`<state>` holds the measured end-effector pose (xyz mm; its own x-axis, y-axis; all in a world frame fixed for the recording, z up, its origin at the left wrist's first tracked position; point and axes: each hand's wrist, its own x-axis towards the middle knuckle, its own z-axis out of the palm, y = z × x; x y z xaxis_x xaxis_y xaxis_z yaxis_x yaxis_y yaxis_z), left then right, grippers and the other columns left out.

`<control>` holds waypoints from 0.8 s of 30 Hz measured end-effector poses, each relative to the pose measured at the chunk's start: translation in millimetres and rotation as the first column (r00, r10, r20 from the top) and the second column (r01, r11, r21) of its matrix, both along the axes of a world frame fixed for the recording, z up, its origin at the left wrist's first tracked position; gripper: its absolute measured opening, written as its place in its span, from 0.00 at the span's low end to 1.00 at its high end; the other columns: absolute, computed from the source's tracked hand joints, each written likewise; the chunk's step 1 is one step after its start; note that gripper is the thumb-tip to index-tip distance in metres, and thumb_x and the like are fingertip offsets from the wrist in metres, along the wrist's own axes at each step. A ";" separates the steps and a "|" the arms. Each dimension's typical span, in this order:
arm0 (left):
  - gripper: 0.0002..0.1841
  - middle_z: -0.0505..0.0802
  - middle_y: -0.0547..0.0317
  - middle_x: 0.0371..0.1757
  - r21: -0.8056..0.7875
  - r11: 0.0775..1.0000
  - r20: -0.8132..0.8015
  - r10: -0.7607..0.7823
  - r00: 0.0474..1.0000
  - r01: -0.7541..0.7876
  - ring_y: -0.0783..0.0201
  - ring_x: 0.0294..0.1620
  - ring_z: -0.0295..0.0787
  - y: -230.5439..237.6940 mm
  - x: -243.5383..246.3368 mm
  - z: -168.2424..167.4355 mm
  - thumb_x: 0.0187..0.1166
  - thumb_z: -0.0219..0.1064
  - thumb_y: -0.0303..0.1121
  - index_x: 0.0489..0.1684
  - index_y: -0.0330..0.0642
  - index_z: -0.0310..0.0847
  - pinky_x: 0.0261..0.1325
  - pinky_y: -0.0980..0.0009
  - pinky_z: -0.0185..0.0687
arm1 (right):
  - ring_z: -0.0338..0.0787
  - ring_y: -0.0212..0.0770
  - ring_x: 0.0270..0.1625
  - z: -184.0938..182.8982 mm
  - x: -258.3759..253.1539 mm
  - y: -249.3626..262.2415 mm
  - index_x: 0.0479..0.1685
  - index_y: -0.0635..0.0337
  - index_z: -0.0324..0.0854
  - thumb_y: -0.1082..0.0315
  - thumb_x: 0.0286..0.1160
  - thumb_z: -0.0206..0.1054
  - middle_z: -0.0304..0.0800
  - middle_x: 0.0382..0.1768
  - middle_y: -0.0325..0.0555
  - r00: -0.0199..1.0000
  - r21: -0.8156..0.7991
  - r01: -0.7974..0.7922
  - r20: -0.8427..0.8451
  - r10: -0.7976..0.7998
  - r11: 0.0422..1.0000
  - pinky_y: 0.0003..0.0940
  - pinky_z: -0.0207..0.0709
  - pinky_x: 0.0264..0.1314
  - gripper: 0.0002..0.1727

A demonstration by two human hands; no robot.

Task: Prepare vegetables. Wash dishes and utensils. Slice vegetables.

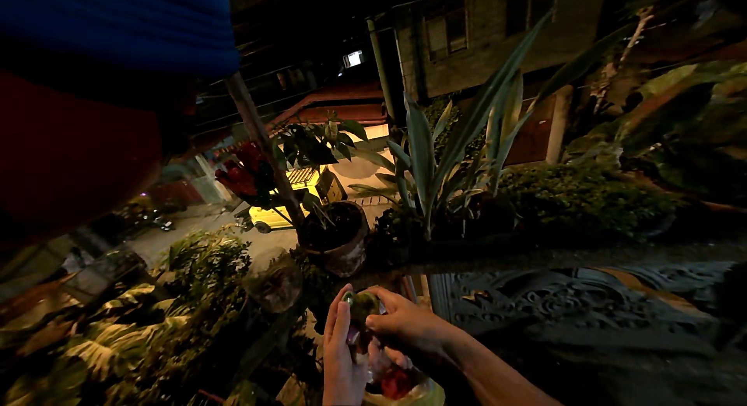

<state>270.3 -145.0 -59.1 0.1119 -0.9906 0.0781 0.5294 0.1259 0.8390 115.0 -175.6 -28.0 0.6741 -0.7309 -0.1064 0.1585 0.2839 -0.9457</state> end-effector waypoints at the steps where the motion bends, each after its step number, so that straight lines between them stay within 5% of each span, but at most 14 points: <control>1: 0.23 0.92 0.59 0.39 0.007 1.000 -0.016 -0.023 1.000 0.023 0.74 0.24 0.87 -0.5 2.3 -0.5 0.90 0.49 0.45 0.74 0.41 0.73 0.21 0.79 0.83 | 0.83 0.30 0.23 -0.7 -0.6 -1.1 0.81 0.53 0.56 0.67 0.79 0.62 0.83 0.38 0.42 1.000 -0.006 0.008 -0.002 -0.008 1.000 0.24 0.79 0.23 0.31; 3: 0.25 0.95 0.58 0.42 0.035 0.998 -0.036 -0.059 0.998 0.060 0.70 0.31 0.92 -0.5 5.8 -0.1 0.94 0.41 0.47 0.71 0.42 0.76 0.27 0.75 0.88 | 0.84 0.32 0.23 -2.2 -2.5 -4.9 0.82 0.52 0.55 0.66 0.79 0.63 0.85 0.37 0.43 1.000 -0.027 0.001 -0.024 -0.002 1.000 0.25 0.80 0.24 0.33; 7: 0.22 0.91 0.58 0.34 0.016 0.999 -0.010 -0.028 1.000 0.028 0.74 0.20 0.85 -3.9 2.3 -3.8 0.90 0.49 0.43 0.71 0.39 0.76 0.19 0.78 0.82 | 0.82 0.30 0.20 0.5 0.7 -0.7 0.82 0.53 0.53 0.67 0.81 0.59 0.83 0.31 0.41 1.000 -0.030 -0.008 -0.015 0.008 1.000 0.24 0.78 0.23 0.31; 14: 0.22 0.87 0.65 0.33 0.021 0.999 0.052 0.036 0.998 -0.037 0.79 0.14 0.78 1.3 -10.4 4.8 0.91 0.47 0.39 0.79 0.43 0.68 0.14 0.82 0.78 | 0.82 0.30 0.20 1.3 12.0 8.4 0.76 0.54 0.55 0.71 0.83 0.56 0.80 0.25 0.39 0.996 0.034 0.033 0.084 -0.036 0.999 0.24 0.79 0.23 0.24; 20: 0.22 0.88 0.64 0.24 0.015 1.000 -0.095 -0.003 0.995 0.005 0.76 0.11 0.79 0.7 -5.0 -0.2 0.93 0.41 0.44 0.74 0.45 0.71 0.14 0.79 0.80 | 0.84 0.31 0.23 1.1 8.8 4.5 0.79 0.52 0.57 0.69 0.84 0.57 0.83 0.29 0.41 0.992 0.092 -0.023 0.124 0.011 0.996 0.24 0.81 0.25 0.25; 24: 0.23 0.86 0.62 0.21 0.060 0.998 -0.110 0.011 0.994 -0.004 0.74 0.11 0.78 -3.4 1.0 -3.5 0.95 0.38 0.45 0.72 0.44 0.73 0.14 0.78 0.80 | 0.80 0.27 0.17 5.2 9.8 -0.7 0.68 0.53 0.65 0.68 0.89 0.51 0.81 0.23 0.38 0.991 0.175 -0.043 0.133 0.020 0.984 0.18 0.74 0.17 0.13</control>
